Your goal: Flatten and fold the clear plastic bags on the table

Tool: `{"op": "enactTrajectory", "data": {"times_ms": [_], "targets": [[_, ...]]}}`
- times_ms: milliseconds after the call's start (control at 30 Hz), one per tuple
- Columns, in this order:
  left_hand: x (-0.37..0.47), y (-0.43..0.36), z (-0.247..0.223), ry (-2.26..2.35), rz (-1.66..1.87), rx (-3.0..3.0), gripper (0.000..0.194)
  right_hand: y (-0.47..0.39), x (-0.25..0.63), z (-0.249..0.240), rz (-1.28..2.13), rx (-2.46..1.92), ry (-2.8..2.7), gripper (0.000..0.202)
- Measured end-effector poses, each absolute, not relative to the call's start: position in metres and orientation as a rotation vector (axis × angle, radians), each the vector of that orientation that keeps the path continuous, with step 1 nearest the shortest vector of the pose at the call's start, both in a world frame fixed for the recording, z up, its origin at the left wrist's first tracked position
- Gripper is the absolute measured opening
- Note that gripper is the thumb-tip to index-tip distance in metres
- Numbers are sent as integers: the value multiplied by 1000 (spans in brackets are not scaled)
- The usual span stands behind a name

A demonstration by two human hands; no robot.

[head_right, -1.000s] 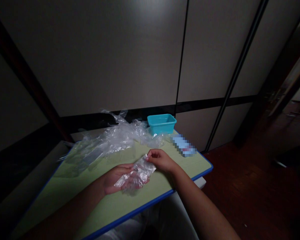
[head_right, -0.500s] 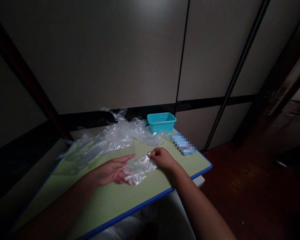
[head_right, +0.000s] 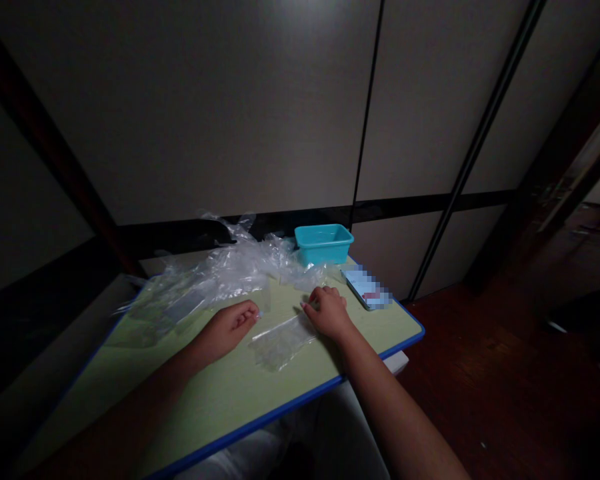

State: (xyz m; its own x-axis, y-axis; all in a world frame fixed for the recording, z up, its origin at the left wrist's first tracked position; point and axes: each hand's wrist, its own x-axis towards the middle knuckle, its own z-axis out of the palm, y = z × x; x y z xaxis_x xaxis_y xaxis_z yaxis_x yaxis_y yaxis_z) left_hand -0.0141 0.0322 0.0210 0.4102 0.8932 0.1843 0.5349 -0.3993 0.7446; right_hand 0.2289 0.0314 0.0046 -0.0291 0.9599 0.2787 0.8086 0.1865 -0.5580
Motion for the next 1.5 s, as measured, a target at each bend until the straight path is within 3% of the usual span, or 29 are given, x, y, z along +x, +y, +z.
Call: {"op": "enactTrajectory", "data": {"times_ms": [200, 433, 600, 767, 967, 1267, 1500], "targets": [[-16, 34, 12, 1161, 776, 2355, 15, 27, 222, 5, 329, -1469, -2098, 10], [-19, 38, 7, 1232, 709, 2509, 16, 30, 214, 3, 238, -1443, -2214, 16], [-24, 37, 8, 1474, 667, 2541, 9, 50, 223, 10, 389, -1281, -2398, 15], [-24, 36, 7, 1557, 676, 2508, 22, 71, 238, 14, 590, -972, -2483, 16], [-23, 36, 5, 1622, 631, 2447, 35, 65, 240, 16, 578, -966, -2509, 26], [-22, 39, 5, 1657, 511, 2417, 33, 63, 233, 12, 617, -897, -2491, 16], [-24, 40, 6, 1620, 495, 2429, 31, 60, 233, 15, 861, -839, -2361, 13]]}}
